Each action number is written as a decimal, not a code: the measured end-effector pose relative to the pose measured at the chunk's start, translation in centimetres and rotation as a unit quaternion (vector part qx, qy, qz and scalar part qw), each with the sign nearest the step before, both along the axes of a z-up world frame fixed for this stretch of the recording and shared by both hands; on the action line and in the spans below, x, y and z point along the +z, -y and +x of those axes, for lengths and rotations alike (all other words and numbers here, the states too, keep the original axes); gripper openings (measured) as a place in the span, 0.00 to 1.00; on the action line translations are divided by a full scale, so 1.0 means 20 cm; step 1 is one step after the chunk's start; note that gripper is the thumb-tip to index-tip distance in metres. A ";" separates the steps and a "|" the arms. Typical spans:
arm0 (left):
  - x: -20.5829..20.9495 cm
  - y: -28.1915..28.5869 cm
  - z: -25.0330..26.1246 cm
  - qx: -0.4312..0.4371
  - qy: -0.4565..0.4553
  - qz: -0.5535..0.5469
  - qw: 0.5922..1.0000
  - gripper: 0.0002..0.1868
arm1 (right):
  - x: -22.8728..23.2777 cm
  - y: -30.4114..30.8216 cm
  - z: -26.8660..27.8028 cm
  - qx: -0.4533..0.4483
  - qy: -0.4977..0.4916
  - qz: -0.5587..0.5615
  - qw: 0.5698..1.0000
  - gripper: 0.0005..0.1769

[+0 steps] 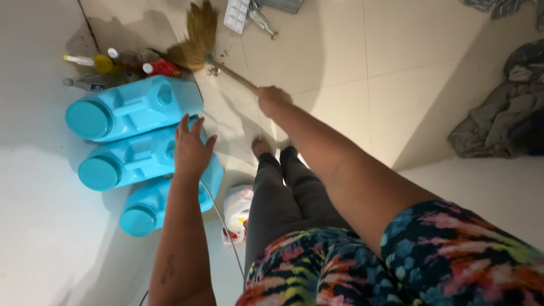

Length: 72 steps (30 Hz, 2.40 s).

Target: The person sweeps debris from the floor with a broom and then assembles a mop handle by hand in a bathroom.

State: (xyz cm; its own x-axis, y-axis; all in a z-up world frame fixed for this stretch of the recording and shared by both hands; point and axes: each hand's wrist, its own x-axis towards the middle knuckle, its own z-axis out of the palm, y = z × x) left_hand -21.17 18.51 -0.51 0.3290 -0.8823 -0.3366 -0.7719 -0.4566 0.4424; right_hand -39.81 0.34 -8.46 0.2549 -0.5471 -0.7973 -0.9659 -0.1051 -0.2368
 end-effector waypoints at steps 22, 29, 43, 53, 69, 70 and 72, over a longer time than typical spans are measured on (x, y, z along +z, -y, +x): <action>-0.02 0.15 0.03 -0.114 -0.016 0.004 0.993 0.31 | 0.22 -0.11 -0.65 0.044 -0.147 -0.033 0.988 0.23; -0.02 0.15 0.00 -0.151 -0.021 -0.007 0.988 0.32 | 0.70 -0.13 -0.68 0.068 -0.130 -0.030 0.989 0.29; 0.04 0.13 0.05 -0.144 -0.015 0.011 0.989 0.31 | 0.53 -0.09 -0.29 0.106 -0.023 -0.070 0.992 0.26; -0.02 0.12 -0.07 -0.166 0.012 -0.007 0.986 0.32 | 0.35 -0.05 -0.49 -0.017 -0.114 0.005 0.993 0.14; -0.08 0.07 -0.92 -0.196 -0.017 0.010 0.980 0.32 | 0.31 -0.13 -1.65 -0.027 -0.180 -0.026 0.983 0.14; -0.08 0.08 -0.97 -0.201 -0.018 0.009 0.979 0.32 | 0.33 -0.14 -1.73 -0.032 -0.182 -0.026 0.982 0.14; -0.09 0.12 -1.07 -0.214 -0.020 0.006 0.977 0.32 | 0.38 -0.17 -1.89 -0.056 -0.195 -0.038 0.978 0.14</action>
